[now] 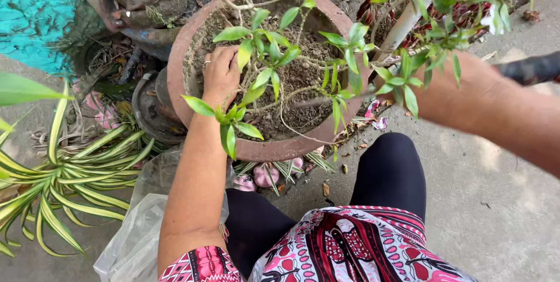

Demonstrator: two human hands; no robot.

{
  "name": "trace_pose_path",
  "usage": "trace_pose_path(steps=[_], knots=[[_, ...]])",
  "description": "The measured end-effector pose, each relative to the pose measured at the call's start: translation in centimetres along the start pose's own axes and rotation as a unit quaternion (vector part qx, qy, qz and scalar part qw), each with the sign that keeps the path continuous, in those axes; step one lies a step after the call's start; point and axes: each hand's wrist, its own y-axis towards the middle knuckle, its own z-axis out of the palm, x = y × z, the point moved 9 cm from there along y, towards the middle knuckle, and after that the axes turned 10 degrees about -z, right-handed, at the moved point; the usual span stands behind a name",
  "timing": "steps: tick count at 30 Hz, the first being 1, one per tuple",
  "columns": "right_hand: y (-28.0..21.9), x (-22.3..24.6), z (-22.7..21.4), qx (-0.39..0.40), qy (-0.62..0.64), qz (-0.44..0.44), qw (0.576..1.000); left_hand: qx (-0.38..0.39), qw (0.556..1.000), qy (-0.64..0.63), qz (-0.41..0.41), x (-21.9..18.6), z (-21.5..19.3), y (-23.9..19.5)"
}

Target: The person uses a large knife to loosen soil in a potted plant, removes debris by hand, and adds fresh soil from a plastic bag to the pot.

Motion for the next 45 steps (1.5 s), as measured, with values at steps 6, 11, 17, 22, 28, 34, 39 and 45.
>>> trace_pose_path(steps=[6, 11, 17, 22, 28, 34, 39, 45], knots=[[3.4, 3.6, -4.4, -0.191, -0.060, 0.003, 0.980, 0.012, 0.992, -0.117, -0.047, -0.4, -1.2, 0.4], [0.7, -0.9, 0.5, -0.077, 0.129, 0.050, 0.987, -0.105, 0.993, -0.038, -0.027, 0.2, -3.6, -0.2], [0.9, -6.6, 1.1, -0.075, 0.083, 0.132, 0.985, -0.019, 0.976, 0.099, -0.193, 4.3, -0.1, 0.0], [6.4, -3.5, -0.9, -0.074, 0.076, 0.093, 0.990, 0.029, 0.961, 0.133, -0.239, 5.3, 1.5, 0.5], [6.8, -3.6, -3.1, -0.136, 0.088, 0.079, 0.984, 0.079, 0.963, -0.089, -0.241, 3.8, 2.0, 1.6], [7.5, -7.4, -4.2, -0.183, 0.122, 0.143, 0.965, 0.038, 0.979, -0.086, -0.179, 2.8, -0.2, 4.8], [11.8, -7.2, -2.6, -0.175, 0.147, 0.172, 0.958, 0.037, 0.960, 0.033, -0.274, 4.6, 1.3, 7.4], [15.0, -5.2, 1.1, -0.164, 0.124, 0.158, 0.966, 0.067, 0.965, 0.030, -0.254, 3.8, 4.4, 8.6]])
